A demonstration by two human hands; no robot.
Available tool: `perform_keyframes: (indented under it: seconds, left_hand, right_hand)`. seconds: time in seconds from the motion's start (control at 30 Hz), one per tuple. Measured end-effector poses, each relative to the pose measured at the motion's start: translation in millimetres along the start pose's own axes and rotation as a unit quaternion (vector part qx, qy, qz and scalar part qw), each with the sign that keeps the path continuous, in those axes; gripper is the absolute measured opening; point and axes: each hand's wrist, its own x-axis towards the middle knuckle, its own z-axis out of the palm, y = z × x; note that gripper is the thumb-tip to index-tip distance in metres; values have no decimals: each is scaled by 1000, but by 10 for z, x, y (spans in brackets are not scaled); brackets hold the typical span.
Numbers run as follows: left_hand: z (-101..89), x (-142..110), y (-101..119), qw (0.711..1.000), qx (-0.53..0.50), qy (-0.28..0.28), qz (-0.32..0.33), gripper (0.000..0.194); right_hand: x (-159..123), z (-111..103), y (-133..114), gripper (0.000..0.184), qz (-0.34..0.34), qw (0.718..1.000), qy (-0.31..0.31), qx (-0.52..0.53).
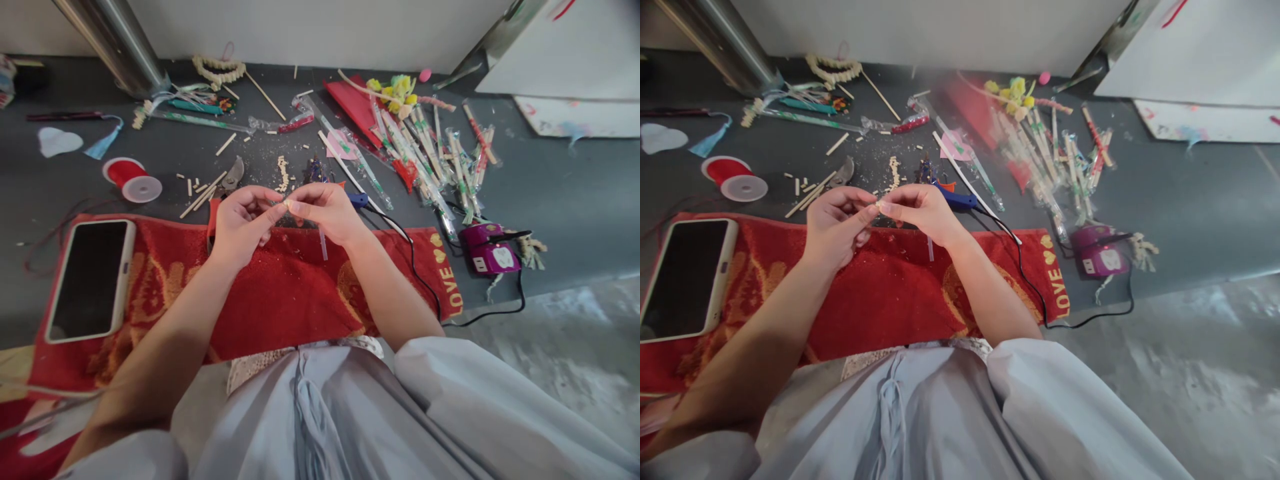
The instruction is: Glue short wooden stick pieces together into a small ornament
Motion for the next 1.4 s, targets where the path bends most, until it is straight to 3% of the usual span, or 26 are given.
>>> perform_keyframes:
  seconds: [0.43,0.6,1.07,1.27,1.4]
  left_hand:
    - [-23,-18,-1,993,85,-1,78,20]
    - [-5,-41,13,988,108,19,112,18]
    - [3,-67,50,978,146,49,138,10]
    - [25,-100,80,951,203,92,215,8]
    - [-8,-70,3,918,245,84,300,6]
  right_hand:
    - [-33,-20,-29,35,-154,975,22,-158]
    - [-37,-11,-14,36,-169,967,56,-181]
    - [-55,-43,-29,28,-188,961,27,-201]
    - [-53,-42,-11,26,-199,960,16,-194]
    - [-50,-22,1,22,-219,960,24,-173]
